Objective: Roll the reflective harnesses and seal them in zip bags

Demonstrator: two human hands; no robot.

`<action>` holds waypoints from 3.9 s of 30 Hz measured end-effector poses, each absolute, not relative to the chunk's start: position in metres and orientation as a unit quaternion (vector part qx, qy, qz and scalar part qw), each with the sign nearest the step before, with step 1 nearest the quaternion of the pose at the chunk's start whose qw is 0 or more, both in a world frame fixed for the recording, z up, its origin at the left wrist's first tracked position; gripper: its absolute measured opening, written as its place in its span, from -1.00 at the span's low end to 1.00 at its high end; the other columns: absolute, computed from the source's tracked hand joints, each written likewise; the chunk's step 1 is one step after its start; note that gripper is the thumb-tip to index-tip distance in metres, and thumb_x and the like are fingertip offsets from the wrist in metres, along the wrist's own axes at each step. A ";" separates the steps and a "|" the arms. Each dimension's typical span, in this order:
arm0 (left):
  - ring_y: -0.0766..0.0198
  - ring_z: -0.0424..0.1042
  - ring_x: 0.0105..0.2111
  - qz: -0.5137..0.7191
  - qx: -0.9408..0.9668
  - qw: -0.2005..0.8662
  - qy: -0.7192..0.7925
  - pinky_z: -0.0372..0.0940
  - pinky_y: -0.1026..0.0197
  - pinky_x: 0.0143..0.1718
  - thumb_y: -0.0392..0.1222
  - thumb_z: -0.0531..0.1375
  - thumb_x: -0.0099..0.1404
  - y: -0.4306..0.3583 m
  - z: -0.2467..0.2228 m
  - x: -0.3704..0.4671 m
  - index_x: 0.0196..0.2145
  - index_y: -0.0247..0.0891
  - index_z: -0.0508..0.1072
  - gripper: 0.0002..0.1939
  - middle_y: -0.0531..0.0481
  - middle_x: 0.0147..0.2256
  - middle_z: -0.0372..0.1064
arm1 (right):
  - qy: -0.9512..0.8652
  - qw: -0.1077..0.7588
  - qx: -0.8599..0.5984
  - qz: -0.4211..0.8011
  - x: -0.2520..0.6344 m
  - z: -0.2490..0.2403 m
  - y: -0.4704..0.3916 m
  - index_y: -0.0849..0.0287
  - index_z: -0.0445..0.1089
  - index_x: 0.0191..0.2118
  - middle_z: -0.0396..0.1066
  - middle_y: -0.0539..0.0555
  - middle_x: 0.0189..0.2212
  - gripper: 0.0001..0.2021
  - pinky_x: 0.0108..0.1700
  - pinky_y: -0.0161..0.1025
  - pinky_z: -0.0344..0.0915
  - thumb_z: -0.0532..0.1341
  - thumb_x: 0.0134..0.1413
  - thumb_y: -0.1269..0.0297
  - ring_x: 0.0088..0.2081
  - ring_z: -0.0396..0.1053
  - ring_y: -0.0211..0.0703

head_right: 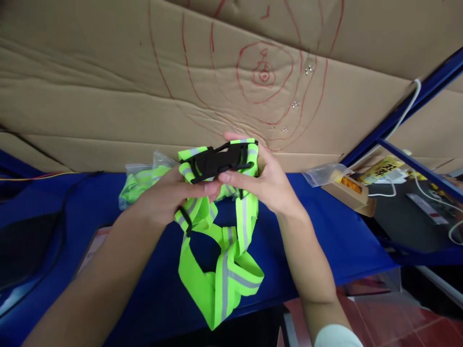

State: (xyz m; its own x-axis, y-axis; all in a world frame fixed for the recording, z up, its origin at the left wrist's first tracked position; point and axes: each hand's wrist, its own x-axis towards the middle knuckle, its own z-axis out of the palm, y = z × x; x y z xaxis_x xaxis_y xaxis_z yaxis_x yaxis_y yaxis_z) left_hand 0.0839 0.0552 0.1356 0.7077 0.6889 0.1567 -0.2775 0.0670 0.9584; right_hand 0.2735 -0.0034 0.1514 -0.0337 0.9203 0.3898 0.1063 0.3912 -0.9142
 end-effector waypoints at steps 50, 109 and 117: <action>0.04 0.58 -0.04 0.266 0.547 0.775 0.172 0.42 0.04 0.07 -0.19 0.57 0.00 0.069 0.102 0.094 -0.03 -0.20 0.61 -0.45 -0.06 -0.07 0.62 | -0.706 0.545 -0.452 -0.003 0.281 0.147 -0.004 0.05 0.52 -0.05 0.59 0.03 -0.11 -0.82 0.00 -0.08 0.52 0.36 0.25 0.24 -0.07 0.56 -0.05; 0.01 0.53 0.10 0.328 0.571 0.745 0.110 0.48 0.14 -0.03 -0.29 0.49 0.00 0.060 0.139 0.062 0.22 0.01 0.44 -0.18 0.06 0.04 0.56 | -0.817 0.389 -0.390 0.170 0.283 0.162 -0.018 -0.14 0.34 0.26 0.29 0.09 0.34 -0.43 0.38 0.27 0.23 0.13 0.29 -0.30 0.41 0.19 0.22; 0.07 0.56 0.04 0.282 0.581 0.746 0.161 0.48 0.19 -0.07 -0.36 0.50 0.01 0.058 0.131 0.073 0.50 0.11 -0.08 0.27 0.03 0.02 0.57 | -0.805 0.350 -0.449 0.166 0.271 0.148 -0.002 0.02 0.35 0.17 0.37 0.10 0.26 -0.49 0.33 0.09 0.29 0.41 0.14 0.14 0.27 0.34 0.10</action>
State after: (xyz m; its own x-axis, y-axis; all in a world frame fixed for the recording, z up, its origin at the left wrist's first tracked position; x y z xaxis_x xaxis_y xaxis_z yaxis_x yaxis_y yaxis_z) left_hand 0.0731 0.0576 0.1308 0.7890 0.6081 0.0877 -0.2337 0.1651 0.9582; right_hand 0.2710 -0.0015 0.1480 -0.3508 0.8397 0.4146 0.6074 0.5410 -0.5817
